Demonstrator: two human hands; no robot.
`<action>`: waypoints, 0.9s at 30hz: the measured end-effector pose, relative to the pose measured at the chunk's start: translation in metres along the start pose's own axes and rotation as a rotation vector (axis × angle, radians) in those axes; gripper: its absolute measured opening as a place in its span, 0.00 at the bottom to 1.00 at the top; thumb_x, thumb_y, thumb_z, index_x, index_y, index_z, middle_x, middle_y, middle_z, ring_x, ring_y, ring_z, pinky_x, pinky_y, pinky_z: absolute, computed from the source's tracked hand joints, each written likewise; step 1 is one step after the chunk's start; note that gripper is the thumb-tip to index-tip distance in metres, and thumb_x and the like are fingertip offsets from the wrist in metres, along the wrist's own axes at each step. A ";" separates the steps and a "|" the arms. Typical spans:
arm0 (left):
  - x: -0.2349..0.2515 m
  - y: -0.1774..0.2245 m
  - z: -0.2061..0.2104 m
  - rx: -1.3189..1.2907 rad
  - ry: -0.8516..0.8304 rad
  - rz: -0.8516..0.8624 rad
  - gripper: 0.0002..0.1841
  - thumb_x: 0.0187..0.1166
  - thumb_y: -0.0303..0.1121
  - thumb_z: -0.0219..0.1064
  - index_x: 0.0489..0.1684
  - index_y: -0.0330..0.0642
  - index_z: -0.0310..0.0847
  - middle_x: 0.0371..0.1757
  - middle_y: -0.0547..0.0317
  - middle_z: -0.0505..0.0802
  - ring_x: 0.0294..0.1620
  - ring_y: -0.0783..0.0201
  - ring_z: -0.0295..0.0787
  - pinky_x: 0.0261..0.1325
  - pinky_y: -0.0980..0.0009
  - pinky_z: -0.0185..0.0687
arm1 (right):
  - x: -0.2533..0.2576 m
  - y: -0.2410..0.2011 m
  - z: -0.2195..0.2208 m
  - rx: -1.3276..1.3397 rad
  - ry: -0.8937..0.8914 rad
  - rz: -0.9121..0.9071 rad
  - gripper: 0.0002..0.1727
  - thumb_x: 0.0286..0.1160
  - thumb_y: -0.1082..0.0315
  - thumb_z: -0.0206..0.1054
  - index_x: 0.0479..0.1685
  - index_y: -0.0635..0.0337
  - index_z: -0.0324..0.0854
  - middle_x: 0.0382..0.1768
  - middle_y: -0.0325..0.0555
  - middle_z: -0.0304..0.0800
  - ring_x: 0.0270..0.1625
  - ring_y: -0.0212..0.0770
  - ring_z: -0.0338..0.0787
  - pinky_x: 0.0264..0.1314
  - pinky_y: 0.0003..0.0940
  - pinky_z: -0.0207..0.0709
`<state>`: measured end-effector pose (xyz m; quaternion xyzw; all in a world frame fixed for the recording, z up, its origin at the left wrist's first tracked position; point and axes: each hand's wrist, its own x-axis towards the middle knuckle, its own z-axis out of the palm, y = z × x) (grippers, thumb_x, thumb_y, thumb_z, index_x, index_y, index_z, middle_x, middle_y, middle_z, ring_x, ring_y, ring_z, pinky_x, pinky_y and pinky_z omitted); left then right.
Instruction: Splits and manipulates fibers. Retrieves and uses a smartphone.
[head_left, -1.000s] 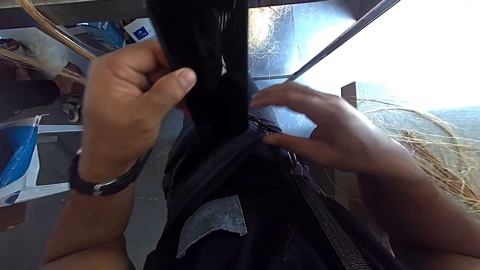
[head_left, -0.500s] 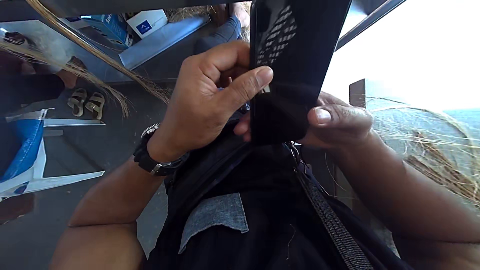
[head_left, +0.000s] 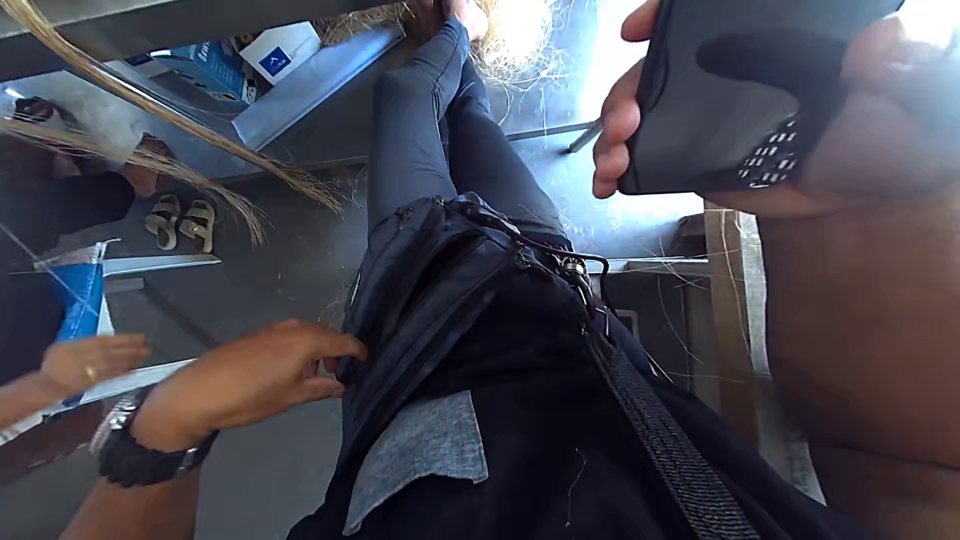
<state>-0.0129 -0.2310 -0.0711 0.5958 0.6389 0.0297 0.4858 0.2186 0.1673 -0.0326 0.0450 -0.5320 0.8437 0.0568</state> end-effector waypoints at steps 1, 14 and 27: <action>0.004 0.001 0.005 0.018 -0.014 -0.011 0.18 0.81 0.51 0.67 0.63 0.56 0.87 0.45 0.63 0.95 0.41 0.63 0.93 0.49 0.52 0.90 | 0.000 -0.002 -0.001 -0.011 0.005 0.016 0.39 0.67 0.45 0.70 0.77 0.56 0.68 0.52 0.51 0.87 0.49 0.49 0.93 0.52 0.43 0.92; 0.007 0.012 0.016 0.279 0.140 0.047 0.11 0.82 0.48 0.62 0.36 0.59 0.88 0.34 0.65 0.87 0.36 0.60 0.89 0.33 0.53 0.86 | -0.003 0.002 -0.014 -0.036 0.025 0.099 0.32 0.76 0.49 0.67 0.75 0.59 0.71 0.56 0.56 0.90 0.49 0.52 0.94 0.50 0.46 0.94; 0.086 0.066 -0.082 0.652 0.534 0.297 0.13 0.85 0.38 0.58 0.38 0.49 0.91 0.31 0.57 0.86 0.35 0.52 0.85 0.34 0.52 0.78 | 0.004 0.018 -0.039 -0.005 0.197 0.145 0.26 0.81 0.51 0.60 0.71 0.58 0.73 0.55 0.56 0.90 0.49 0.52 0.95 0.51 0.51 0.93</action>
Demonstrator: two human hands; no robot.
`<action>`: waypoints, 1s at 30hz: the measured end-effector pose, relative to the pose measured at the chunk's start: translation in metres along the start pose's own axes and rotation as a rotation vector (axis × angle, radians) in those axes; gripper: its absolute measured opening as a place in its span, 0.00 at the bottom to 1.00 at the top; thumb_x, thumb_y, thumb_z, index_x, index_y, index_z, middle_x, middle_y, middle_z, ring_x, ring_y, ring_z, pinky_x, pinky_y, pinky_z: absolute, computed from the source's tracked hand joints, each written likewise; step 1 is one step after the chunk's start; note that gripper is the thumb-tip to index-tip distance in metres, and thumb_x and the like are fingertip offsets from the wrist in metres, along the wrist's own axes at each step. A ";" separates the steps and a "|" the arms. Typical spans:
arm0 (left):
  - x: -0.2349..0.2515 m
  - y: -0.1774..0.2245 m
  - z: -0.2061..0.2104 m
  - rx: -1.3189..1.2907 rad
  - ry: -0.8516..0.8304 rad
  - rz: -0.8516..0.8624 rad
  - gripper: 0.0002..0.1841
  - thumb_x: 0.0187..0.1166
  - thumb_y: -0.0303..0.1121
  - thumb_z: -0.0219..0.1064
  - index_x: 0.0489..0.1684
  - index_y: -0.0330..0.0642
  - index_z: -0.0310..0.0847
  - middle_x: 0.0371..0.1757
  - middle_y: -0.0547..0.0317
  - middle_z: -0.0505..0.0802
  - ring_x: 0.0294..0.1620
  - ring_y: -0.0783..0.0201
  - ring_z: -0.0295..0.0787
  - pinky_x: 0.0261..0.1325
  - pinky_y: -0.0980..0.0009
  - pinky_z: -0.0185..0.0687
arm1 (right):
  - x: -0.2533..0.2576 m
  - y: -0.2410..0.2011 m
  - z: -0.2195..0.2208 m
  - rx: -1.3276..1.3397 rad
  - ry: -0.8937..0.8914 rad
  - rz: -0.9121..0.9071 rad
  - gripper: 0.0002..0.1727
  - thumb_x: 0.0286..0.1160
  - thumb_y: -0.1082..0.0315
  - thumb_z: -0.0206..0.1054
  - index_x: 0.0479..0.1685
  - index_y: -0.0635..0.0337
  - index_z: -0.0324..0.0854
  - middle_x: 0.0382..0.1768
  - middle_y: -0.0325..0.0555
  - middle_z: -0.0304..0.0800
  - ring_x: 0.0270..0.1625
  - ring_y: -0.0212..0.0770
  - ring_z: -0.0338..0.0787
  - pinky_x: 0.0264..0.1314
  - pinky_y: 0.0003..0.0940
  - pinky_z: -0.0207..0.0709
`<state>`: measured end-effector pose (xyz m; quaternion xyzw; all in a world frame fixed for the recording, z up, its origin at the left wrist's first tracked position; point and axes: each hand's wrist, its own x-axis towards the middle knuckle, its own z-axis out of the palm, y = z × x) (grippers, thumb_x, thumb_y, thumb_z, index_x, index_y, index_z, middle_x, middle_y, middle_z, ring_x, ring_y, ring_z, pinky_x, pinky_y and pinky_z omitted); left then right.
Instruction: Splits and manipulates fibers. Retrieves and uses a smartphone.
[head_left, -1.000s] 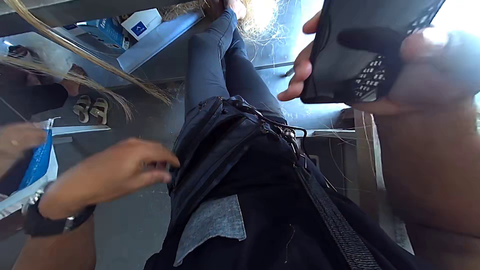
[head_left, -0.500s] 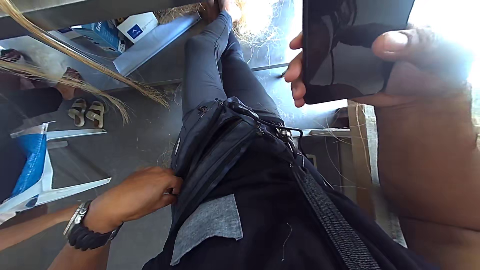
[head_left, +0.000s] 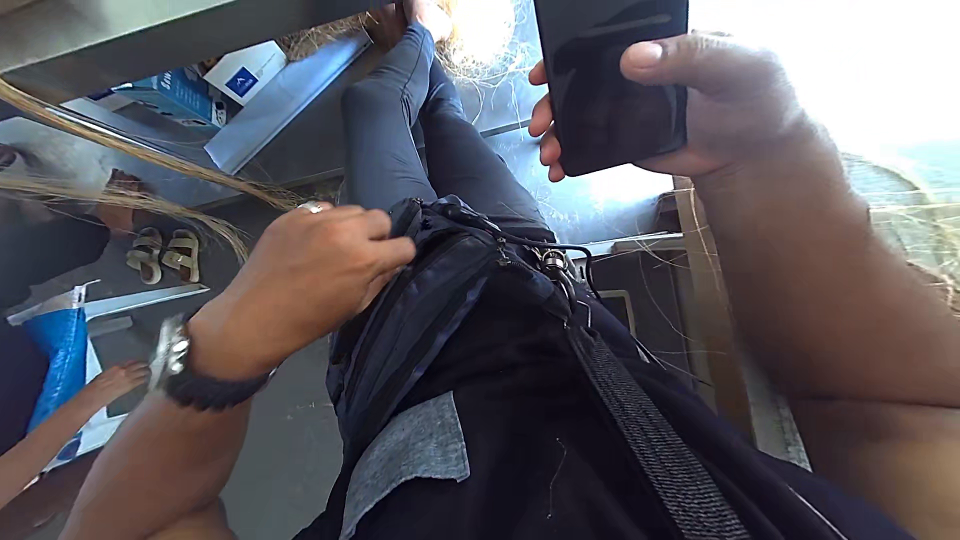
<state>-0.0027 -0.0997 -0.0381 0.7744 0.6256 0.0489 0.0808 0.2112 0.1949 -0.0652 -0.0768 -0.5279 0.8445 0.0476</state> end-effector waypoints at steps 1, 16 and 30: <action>0.015 0.000 0.002 -0.006 0.010 0.025 0.13 0.84 0.37 0.59 0.38 0.48 0.91 0.31 0.57 0.85 0.34 0.52 0.85 0.34 0.52 0.78 | 0.000 0.001 0.000 0.004 0.007 0.001 0.26 0.82 0.51 0.60 0.71 0.58 0.73 0.54 0.56 0.90 0.49 0.53 0.95 0.51 0.51 0.93; 0.083 -0.047 -0.008 -0.707 0.287 -0.197 0.21 0.93 0.48 0.52 0.64 0.44 0.85 0.47 0.61 0.93 0.40 0.68 0.93 0.43 0.67 0.93 | 0.010 0.024 0.013 0.039 0.023 -0.030 0.33 0.93 0.43 0.41 0.73 0.63 0.71 0.47 0.57 0.91 0.43 0.52 0.95 0.47 0.52 0.93; 0.198 -0.021 0.069 -1.365 0.492 -0.306 0.29 0.96 0.51 0.39 0.83 0.43 0.69 0.55 0.50 0.91 0.44 0.57 0.93 0.45 0.60 0.93 | 0.022 0.048 -0.022 0.290 0.291 -0.075 0.44 0.86 0.30 0.28 0.72 0.55 0.73 0.53 0.56 0.91 0.49 0.52 0.94 0.47 0.51 0.90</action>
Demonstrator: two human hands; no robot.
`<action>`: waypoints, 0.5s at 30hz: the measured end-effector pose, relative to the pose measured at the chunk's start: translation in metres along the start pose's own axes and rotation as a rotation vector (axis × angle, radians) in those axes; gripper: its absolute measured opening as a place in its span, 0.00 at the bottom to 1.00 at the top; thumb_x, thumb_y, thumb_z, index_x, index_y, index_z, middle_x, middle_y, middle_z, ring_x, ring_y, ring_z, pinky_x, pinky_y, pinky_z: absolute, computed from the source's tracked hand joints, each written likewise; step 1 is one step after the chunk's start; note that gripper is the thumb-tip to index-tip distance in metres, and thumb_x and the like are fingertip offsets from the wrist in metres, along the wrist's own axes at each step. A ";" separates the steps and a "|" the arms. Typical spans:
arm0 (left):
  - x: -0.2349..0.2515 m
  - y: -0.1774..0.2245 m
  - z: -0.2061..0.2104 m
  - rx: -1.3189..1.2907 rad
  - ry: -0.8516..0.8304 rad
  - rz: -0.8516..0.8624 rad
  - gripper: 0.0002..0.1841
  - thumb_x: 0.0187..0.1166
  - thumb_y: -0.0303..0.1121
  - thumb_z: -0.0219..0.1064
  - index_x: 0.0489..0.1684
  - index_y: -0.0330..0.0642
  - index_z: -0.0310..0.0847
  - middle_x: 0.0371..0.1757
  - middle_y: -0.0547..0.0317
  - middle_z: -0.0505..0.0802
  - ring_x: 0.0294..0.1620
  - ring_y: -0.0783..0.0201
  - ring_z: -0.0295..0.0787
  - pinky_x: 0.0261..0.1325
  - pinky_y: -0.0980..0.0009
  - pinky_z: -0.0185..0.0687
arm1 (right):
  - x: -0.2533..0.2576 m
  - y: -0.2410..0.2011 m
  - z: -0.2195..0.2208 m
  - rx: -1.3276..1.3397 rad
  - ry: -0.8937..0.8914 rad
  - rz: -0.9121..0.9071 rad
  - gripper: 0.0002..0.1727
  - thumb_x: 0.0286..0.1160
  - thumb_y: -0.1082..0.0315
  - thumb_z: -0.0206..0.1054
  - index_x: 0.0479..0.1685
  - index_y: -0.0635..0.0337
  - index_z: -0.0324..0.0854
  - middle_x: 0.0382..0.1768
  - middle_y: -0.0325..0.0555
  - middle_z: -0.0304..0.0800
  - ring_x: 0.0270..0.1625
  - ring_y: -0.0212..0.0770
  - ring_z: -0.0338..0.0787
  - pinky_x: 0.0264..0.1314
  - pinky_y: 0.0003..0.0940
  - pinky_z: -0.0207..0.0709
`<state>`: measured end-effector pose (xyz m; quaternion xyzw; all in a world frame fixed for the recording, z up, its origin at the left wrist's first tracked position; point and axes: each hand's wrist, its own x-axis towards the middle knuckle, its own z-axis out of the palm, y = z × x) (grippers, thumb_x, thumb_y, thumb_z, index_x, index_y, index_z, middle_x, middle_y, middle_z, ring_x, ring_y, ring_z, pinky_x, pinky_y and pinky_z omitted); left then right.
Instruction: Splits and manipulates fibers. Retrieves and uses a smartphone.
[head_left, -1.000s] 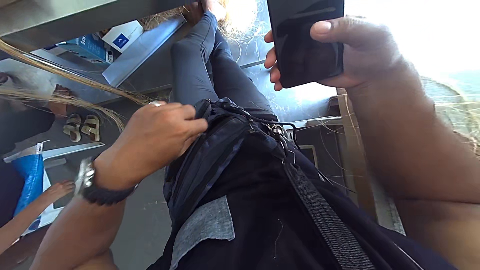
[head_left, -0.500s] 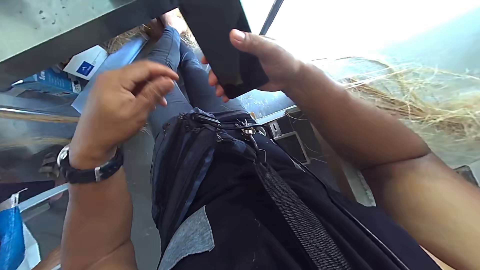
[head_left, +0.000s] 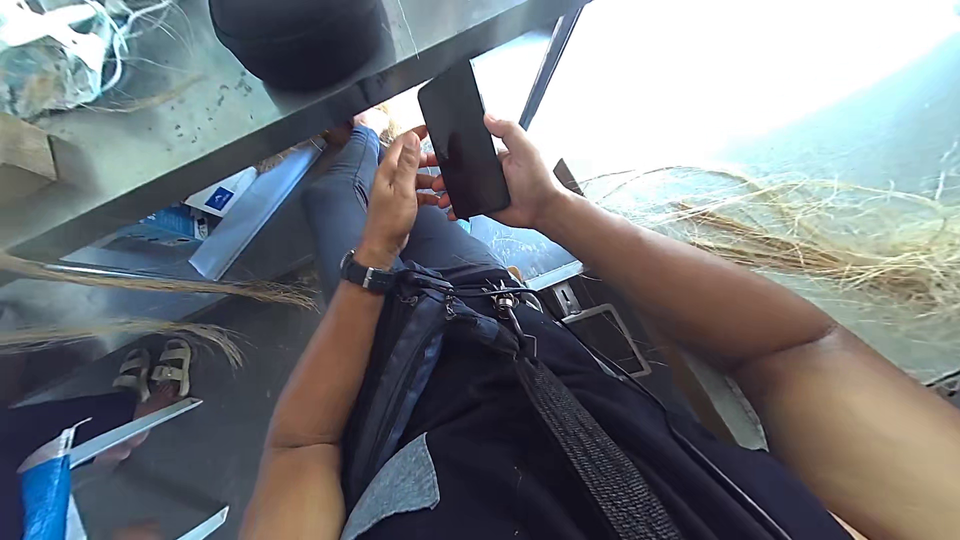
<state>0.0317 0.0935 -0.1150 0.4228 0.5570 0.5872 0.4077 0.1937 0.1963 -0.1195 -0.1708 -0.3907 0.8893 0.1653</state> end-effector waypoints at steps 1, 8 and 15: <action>0.000 -0.003 0.002 -0.013 -0.007 0.025 0.28 0.96 0.51 0.40 0.84 0.43 0.68 0.57 0.50 0.91 0.46 0.56 0.93 0.48 0.59 0.93 | 0.001 0.000 -0.002 0.000 0.009 -0.013 0.42 0.86 0.31 0.30 0.73 0.54 0.74 0.54 0.54 0.91 0.49 0.51 0.94 0.47 0.50 0.90; -0.013 -0.003 0.000 -0.013 -0.038 0.058 0.27 0.96 0.52 0.41 0.87 0.54 0.65 0.60 0.55 0.91 0.47 0.61 0.93 0.49 0.62 0.91 | 0.001 -0.003 0.003 -0.010 0.043 -0.062 0.35 0.88 0.35 0.40 0.68 0.52 0.78 0.50 0.49 0.92 0.46 0.44 0.93 0.44 0.41 0.88; -0.022 -0.010 -0.005 0.014 0.031 0.075 0.27 0.93 0.58 0.45 0.83 0.60 0.71 0.59 0.61 0.92 0.50 0.64 0.91 0.51 0.66 0.89 | 0.002 0.005 0.004 -0.008 -0.066 0.022 0.40 0.87 0.30 0.35 0.73 0.51 0.76 0.51 0.50 0.92 0.49 0.46 0.93 0.49 0.44 0.89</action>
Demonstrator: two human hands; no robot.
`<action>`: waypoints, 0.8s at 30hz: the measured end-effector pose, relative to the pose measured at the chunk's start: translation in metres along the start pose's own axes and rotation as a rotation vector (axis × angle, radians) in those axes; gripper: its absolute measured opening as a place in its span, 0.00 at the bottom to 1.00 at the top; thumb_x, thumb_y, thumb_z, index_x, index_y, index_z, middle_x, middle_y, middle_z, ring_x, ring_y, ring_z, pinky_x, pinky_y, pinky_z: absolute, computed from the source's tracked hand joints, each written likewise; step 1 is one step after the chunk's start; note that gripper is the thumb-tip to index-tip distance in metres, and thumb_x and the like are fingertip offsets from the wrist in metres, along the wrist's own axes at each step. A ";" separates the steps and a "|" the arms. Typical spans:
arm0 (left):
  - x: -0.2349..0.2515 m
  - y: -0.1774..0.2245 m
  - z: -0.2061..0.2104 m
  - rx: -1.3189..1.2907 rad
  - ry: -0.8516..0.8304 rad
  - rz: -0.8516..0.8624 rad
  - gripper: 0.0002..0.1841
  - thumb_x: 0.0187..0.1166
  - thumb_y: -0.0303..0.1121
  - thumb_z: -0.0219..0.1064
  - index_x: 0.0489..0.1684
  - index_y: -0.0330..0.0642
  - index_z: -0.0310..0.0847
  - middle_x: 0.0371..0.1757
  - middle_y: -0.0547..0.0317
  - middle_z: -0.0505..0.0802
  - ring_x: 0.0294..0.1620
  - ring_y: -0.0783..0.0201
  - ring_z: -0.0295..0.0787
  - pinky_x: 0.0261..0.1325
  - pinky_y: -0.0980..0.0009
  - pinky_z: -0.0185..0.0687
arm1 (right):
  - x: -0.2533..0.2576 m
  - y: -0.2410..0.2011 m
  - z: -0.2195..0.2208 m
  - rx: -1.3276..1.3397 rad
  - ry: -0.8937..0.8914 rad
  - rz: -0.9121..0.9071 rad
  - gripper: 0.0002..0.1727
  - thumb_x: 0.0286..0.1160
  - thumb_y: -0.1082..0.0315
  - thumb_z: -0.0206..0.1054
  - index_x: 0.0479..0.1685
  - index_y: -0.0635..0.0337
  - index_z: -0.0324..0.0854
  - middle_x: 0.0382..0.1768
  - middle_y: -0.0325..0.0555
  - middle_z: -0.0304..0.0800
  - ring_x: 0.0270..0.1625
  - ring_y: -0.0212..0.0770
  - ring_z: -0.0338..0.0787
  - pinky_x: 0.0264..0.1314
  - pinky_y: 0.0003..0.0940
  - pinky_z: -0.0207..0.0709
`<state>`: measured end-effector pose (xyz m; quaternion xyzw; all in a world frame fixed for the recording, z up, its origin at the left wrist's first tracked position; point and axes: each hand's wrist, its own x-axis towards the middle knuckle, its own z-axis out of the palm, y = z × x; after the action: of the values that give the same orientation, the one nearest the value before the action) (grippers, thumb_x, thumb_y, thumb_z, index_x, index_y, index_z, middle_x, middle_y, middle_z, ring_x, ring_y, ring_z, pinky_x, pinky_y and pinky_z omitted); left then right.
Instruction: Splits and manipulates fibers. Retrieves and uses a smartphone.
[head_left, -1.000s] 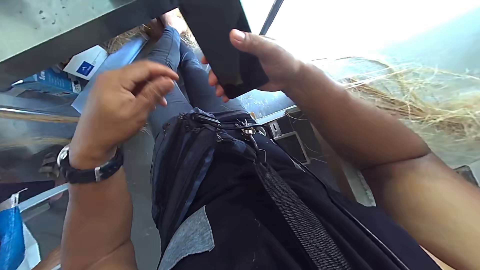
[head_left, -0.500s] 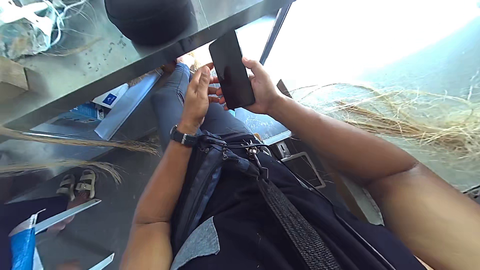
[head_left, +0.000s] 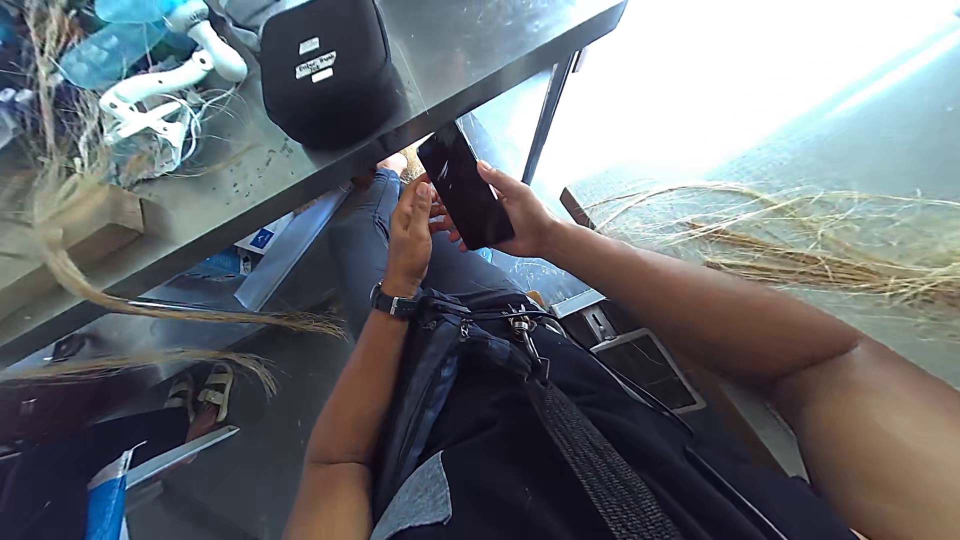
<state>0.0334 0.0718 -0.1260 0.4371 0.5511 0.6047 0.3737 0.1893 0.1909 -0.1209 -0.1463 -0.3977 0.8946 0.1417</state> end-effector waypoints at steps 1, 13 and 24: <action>0.000 0.000 0.000 0.010 0.022 -0.013 0.27 0.92 0.59 0.45 0.81 0.59 0.72 0.58 0.61 0.92 0.51 0.64 0.91 0.51 0.65 0.89 | 0.000 0.002 0.000 0.005 -0.016 0.035 0.42 0.86 0.28 0.33 0.75 0.50 0.74 0.56 0.50 0.91 0.53 0.47 0.93 0.52 0.46 0.89; -0.001 -0.006 0.004 0.163 0.126 0.001 0.23 0.94 0.46 0.51 0.85 0.52 0.68 0.65 0.54 0.90 0.59 0.60 0.89 0.60 0.58 0.86 | 0.001 -0.003 0.002 -0.105 0.195 0.248 0.44 0.87 0.28 0.29 0.80 0.52 0.69 0.63 0.56 0.89 0.57 0.56 0.93 0.50 0.57 0.90; 0.000 -0.004 0.009 0.182 0.064 0.055 0.33 0.85 0.23 0.52 0.92 0.54 0.56 0.63 0.52 0.91 0.50 0.60 0.90 0.49 0.63 0.87 | 0.006 -0.004 -0.005 -0.072 0.365 0.201 0.41 0.86 0.28 0.39 0.78 0.50 0.73 0.62 0.53 0.89 0.56 0.54 0.92 0.48 0.54 0.88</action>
<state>0.0415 0.0748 -0.1301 0.4647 0.6032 0.5759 0.2976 0.1865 0.1992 -0.1219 -0.3500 -0.3804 0.8481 0.1163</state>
